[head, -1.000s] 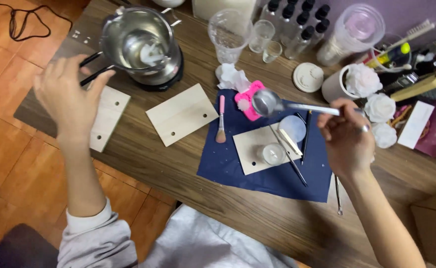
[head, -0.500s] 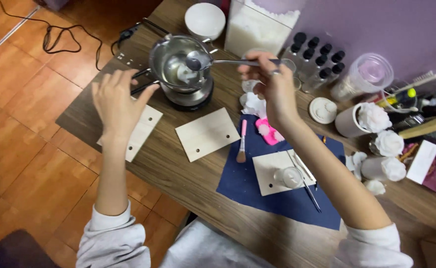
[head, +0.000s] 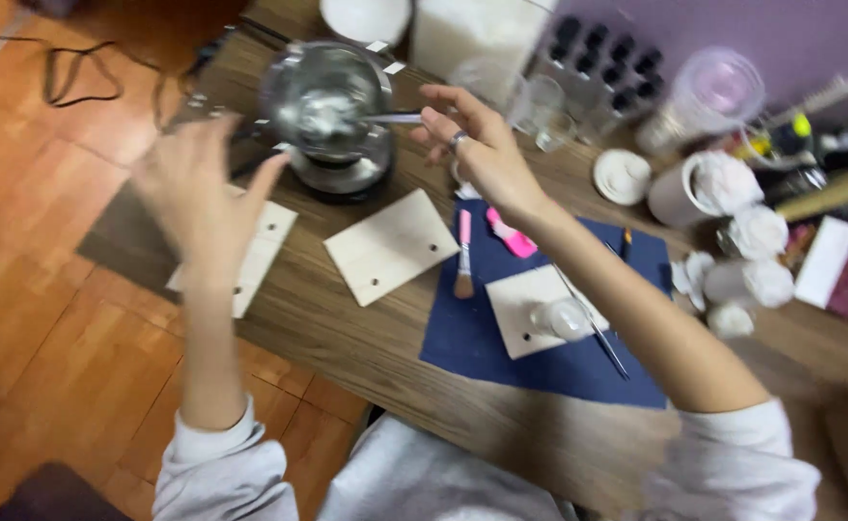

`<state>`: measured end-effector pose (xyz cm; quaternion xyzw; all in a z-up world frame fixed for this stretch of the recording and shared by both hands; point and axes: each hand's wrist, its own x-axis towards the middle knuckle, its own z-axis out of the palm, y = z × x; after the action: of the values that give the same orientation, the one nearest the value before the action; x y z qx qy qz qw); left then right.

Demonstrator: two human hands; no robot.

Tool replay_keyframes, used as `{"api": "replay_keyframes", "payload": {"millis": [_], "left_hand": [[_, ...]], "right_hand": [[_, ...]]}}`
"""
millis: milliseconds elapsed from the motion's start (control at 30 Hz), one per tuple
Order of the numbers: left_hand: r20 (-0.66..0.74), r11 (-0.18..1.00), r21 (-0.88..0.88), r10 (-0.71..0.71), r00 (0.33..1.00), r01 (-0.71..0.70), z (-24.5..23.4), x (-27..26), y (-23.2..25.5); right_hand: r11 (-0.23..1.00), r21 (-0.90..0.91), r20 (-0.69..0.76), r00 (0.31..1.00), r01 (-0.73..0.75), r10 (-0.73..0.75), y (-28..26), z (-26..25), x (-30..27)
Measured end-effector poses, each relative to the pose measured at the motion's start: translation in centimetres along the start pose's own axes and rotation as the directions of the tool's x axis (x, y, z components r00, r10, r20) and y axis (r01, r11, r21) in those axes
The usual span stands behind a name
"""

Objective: Preparing a wax base by scooping solid wax into a melting pot, stirring it, and transferring it to a small container.

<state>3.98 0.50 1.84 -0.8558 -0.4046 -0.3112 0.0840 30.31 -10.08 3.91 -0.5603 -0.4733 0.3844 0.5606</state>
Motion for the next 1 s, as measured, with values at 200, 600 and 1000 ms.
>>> {"api": "replay_keyframes", "payload": {"millis": [200,600,1000], "left_hand": [[-0.375,0.971,-0.048,0.199,0.905,-0.234,-4.3,-2.9,3.7],[-0.117,0.673,-0.639,0.394,0.912,-0.373,4.5,-2.1,22.6],[-0.114,0.737,-0.642,0.182,0.977,-0.212,8.1,-2.6,21.1]], "right_hand": [[0.978,-0.207,-0.049,0.998,-0.038,0.029,-5.2,-9.8,-9.9],[0.671,-0.718,-0.252,0.968,-0.184,-0.004,4.5,-15.7,-20.5],[0.647,-0.761,-0.048,0.990,0.048,-0.130,6.6,-13.3,-13.2]]}}
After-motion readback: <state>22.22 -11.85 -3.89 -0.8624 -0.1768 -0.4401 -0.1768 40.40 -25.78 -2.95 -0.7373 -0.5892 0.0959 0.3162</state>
